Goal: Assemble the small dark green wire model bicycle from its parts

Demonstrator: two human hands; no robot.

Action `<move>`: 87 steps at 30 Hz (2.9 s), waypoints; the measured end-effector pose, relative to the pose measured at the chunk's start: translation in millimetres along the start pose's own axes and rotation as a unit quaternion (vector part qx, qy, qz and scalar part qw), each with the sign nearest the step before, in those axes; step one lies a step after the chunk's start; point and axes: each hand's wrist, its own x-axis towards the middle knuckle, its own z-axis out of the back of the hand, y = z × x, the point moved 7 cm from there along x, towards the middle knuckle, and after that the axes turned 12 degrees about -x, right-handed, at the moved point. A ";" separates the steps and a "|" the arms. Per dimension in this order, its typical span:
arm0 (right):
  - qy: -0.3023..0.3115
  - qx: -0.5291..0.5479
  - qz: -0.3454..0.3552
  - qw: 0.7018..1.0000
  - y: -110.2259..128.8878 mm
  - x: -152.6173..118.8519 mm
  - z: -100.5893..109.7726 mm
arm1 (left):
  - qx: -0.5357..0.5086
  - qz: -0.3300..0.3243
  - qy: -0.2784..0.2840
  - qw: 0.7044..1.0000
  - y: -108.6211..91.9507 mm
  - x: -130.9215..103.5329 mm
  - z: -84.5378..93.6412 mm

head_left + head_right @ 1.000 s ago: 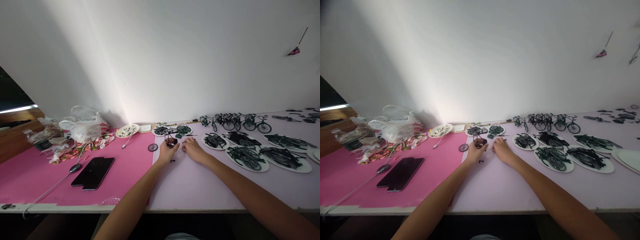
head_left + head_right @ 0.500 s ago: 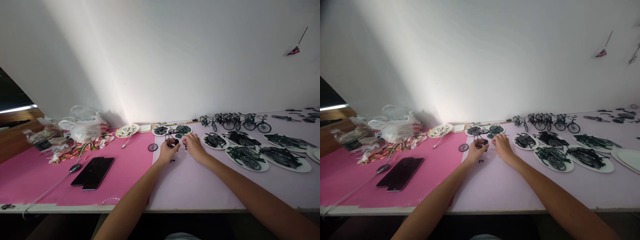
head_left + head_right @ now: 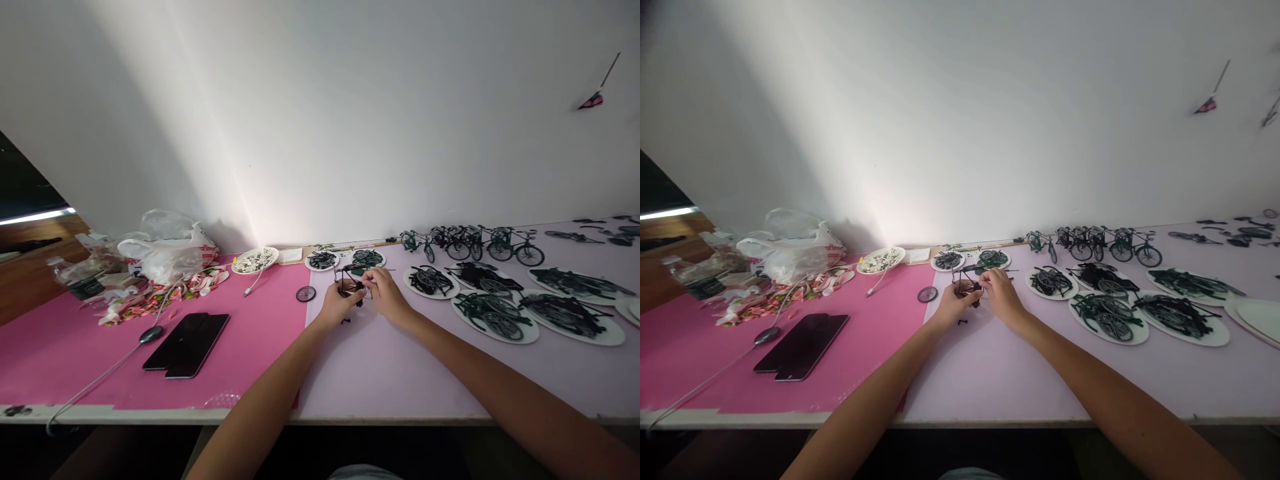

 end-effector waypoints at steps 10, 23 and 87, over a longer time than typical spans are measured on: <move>0.020 0.000 0.005 1.000 5.5 -0.6 0.8 | 0.003 0.011 0.006 1.000 -1.4 0.1 -1.3; 0.016 0.034 0.009 0.999 7.4 0.2 3.5 | -0.016 0.029 -0.006 0.999 0.6 1.9 2.8; 0.105 -0.248 -0.122 0.955 -85.3 17.0 19.7 | 0.010 0.028 -0.069 0.997 6.8 2.5 11.5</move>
